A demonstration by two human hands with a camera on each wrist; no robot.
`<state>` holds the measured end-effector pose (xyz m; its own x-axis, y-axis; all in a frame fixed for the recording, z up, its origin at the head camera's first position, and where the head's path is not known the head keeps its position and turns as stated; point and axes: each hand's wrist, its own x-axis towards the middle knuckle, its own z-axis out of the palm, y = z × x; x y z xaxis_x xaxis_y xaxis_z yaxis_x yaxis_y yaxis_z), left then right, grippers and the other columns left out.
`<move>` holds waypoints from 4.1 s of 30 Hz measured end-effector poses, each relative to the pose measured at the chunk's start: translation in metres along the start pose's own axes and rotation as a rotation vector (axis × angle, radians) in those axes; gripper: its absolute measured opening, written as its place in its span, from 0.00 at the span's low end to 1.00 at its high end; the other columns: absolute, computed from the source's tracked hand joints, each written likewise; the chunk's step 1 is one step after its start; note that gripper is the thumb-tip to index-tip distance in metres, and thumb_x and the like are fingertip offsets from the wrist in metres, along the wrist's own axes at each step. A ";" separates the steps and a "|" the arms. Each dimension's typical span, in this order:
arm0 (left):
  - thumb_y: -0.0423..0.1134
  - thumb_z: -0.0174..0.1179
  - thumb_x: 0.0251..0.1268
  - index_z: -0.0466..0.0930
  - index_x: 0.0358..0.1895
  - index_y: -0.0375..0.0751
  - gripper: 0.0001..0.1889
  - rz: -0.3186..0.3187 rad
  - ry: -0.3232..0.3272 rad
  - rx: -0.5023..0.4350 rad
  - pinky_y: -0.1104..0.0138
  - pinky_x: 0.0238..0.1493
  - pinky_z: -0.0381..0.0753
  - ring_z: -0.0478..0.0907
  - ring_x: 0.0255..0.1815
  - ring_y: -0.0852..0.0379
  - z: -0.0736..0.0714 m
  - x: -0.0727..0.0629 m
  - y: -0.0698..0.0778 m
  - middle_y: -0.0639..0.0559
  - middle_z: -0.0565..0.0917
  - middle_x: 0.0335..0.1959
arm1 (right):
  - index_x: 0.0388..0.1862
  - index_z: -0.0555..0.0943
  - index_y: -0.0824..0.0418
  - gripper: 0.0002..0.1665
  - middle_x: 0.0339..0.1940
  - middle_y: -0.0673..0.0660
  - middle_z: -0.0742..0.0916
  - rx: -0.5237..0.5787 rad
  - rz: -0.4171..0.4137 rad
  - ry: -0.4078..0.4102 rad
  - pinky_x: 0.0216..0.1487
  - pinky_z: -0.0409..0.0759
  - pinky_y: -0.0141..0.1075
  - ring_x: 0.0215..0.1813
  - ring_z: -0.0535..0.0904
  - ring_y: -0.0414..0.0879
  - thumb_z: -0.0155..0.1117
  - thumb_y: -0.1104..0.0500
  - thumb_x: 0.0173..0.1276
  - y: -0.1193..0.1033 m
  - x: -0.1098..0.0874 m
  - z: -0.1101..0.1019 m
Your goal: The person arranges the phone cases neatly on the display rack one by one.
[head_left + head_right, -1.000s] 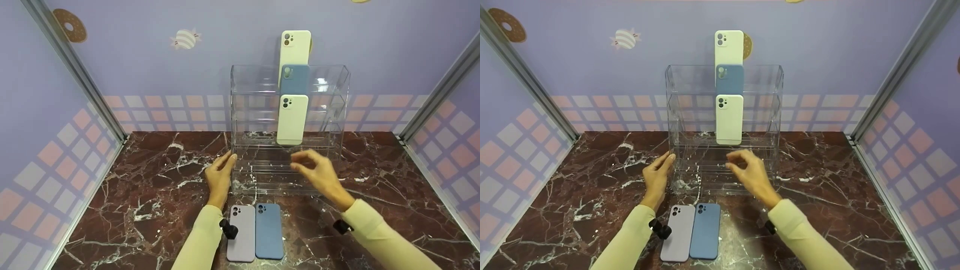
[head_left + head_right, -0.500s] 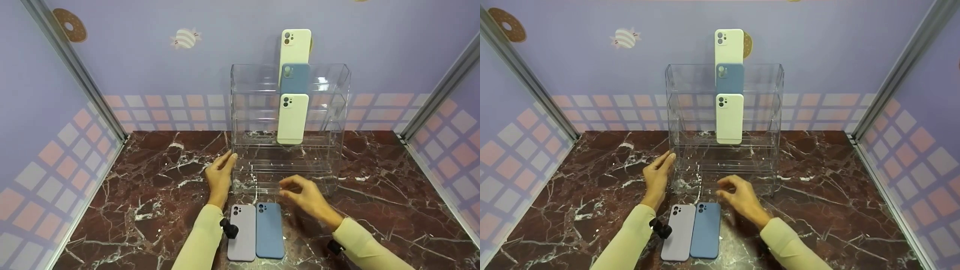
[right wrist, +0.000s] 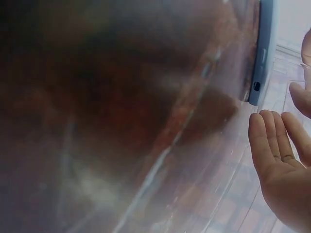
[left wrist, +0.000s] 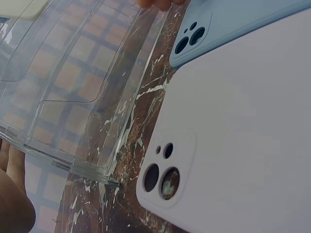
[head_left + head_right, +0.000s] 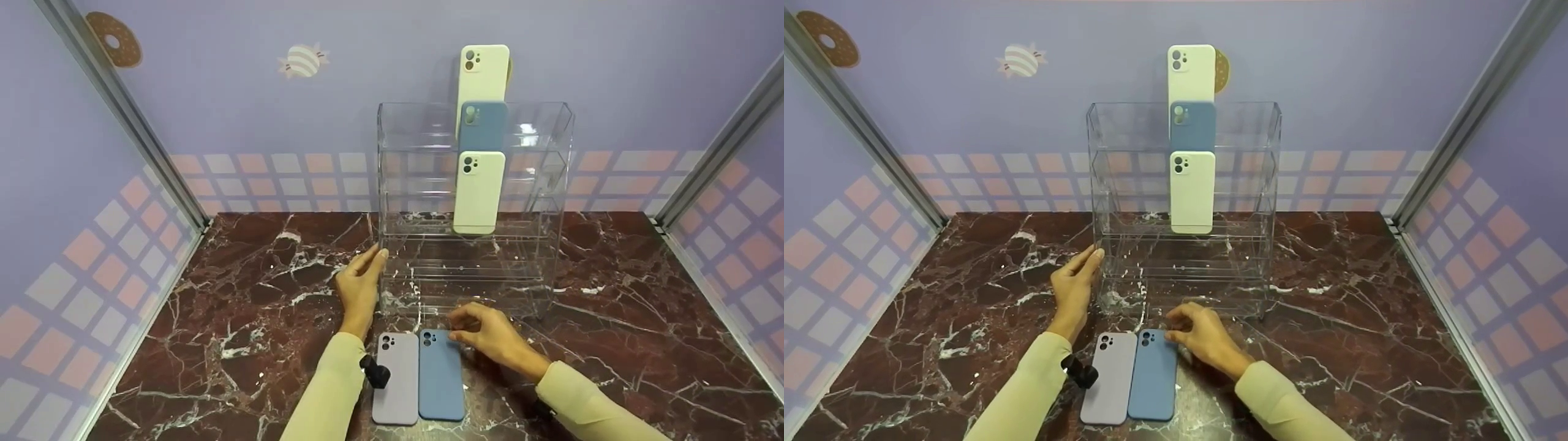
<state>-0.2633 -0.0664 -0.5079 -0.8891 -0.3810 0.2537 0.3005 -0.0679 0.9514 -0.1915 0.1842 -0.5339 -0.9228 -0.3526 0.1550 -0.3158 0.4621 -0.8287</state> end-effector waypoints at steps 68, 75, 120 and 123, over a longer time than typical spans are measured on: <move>0.33 0.75 0.67 0.91 0.54 0.33 0.14 0.001 0.007 -0.008 0.71 0.43 0.86 0.87 0.38 0.61 0.001 0.000 0.002 0.44 0.91 0.43 | 0.51 0.87 0.68 0.13 0.45 0.64 0.90 0.178 0.017 0.032 0.45 0.90 0.45 0.43 0.89 0.54 0.73 0.70 0.68 -0.040 0.012 -0.079; 0.32 0.75 0.67 0.92 0.53 0.34 0.13 0.005 0.000 -0.010 0.70 0.45 0.86 0.88 0.40 0.60 0.001 0.000 0.002 0.44 0.92 0.44 | 0.53 0.88 0.67 0.14 0.49 0.63 0.90 0.125 0.010 0.167 0.44 0.90 0.39 0.44 0.89 0.51 0.74 0.69 0.69 -0.061 0.028 -0.107; 0.33 0.75 0.66 0.91 0.53 0.34 0.14 0.007 0.002 0.005 0.70 0.47 0.86 0.88 0.42 0.59 0.000 0.001 0.000 0.44 0.91 0.44 | 0.55 0.86 0.73 0.16 0.50 0.69 0.89 0.117 -0.039 0.393 0.48 0.88 0.33 0.41 0.86 0.38 0.73 0.72 0.69 -0.063 0.090 -0.149; 0.33 0.75 0.66 0.91 0.53 0.34 0.14 0.008 0.003 0.008 0.71 0.47 0.85 0.88 0.42 0.59 0.001 0.001 0.000 0.44 0.91 0.44 | 0.55 0.86 0.74 0.16 0.50 0.69 0.89 0.102 -0.037 0.397 0.48 0.87 0.32 0.41 0.86 0.38 0.74 0.71 0.69 -0.061 0.091 -0.146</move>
<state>-0.2643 -0.0663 -0.5073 -0.8857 -0.3842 0.2605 0.3044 -0.0571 0.9508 -0.2885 0.2433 -0.3909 -0.9309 -0.0169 0.3648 -0.3454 0.3651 -0.8645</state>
